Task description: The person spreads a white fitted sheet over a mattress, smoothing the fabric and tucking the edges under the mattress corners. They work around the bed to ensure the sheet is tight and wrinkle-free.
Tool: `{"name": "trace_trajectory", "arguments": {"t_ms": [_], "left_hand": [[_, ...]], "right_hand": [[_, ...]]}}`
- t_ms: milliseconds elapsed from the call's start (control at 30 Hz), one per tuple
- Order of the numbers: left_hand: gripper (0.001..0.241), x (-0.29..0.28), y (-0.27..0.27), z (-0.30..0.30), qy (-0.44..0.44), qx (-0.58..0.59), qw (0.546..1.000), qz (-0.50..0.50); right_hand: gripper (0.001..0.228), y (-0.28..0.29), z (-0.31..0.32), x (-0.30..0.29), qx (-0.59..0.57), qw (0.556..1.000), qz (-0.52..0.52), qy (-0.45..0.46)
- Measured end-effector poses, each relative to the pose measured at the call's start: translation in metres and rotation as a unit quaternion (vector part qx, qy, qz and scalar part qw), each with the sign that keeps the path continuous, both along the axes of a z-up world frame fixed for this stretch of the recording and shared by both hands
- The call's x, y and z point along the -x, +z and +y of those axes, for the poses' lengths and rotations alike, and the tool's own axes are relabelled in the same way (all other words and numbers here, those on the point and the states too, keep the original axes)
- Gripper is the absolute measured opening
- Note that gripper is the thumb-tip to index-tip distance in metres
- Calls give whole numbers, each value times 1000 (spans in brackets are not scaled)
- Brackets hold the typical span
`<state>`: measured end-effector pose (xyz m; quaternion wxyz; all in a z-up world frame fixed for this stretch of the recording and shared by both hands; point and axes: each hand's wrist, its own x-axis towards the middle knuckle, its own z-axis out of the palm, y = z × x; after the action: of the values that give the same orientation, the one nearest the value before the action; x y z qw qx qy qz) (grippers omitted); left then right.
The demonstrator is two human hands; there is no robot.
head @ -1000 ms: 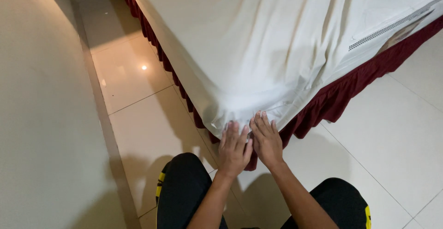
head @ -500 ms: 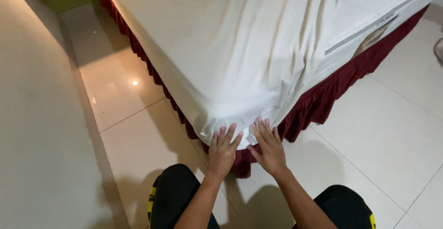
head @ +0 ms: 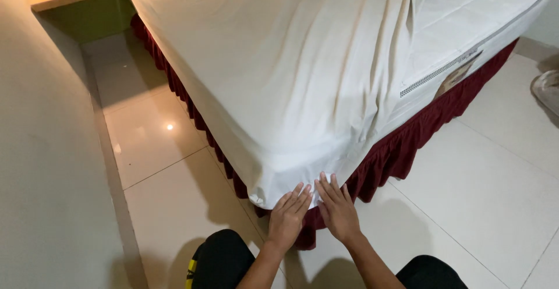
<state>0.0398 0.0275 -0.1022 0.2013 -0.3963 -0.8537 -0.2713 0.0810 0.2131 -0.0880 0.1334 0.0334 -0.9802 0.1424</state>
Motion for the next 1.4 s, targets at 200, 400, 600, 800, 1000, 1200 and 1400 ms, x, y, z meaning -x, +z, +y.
{"name": "trace_trajectory", "arguments": {"t_ms": [200, 400, 600, 800, 1000, 1200, 1400], "left_hand": [[66, -16, 4, 5, 3, 68, 996, -61], [65, -33, 12, 9, -2, 66, 997, -30], [64, -24, 61, -7, 76, 4, 997, -24], [64, 15, 94, 14, 45, 21, 997, 51], [61, 48, 141, 46, 141, -9, 984, 111], [40, 56, 128, 49, 179, -14, 960, 217], [35, 55, 128, 50, 165, -34, 964, 208]], "right_hand": [[77, 8, -2, -8, 8, 999, -53, 6], [54, -5, 6, -10, 45, 996, 77, 19], [50, 21, -1, -11, 36, 967, 252, 24], [62, 50, 5, -2, 66, 967, 245, -6], [62, 49, 26, 7, 81, 959, 267, -47], [63, 77, 30, 25, 74, 950, 302, -24], [59, 134, 46, 56, 14, 970, 241, 8]]}}
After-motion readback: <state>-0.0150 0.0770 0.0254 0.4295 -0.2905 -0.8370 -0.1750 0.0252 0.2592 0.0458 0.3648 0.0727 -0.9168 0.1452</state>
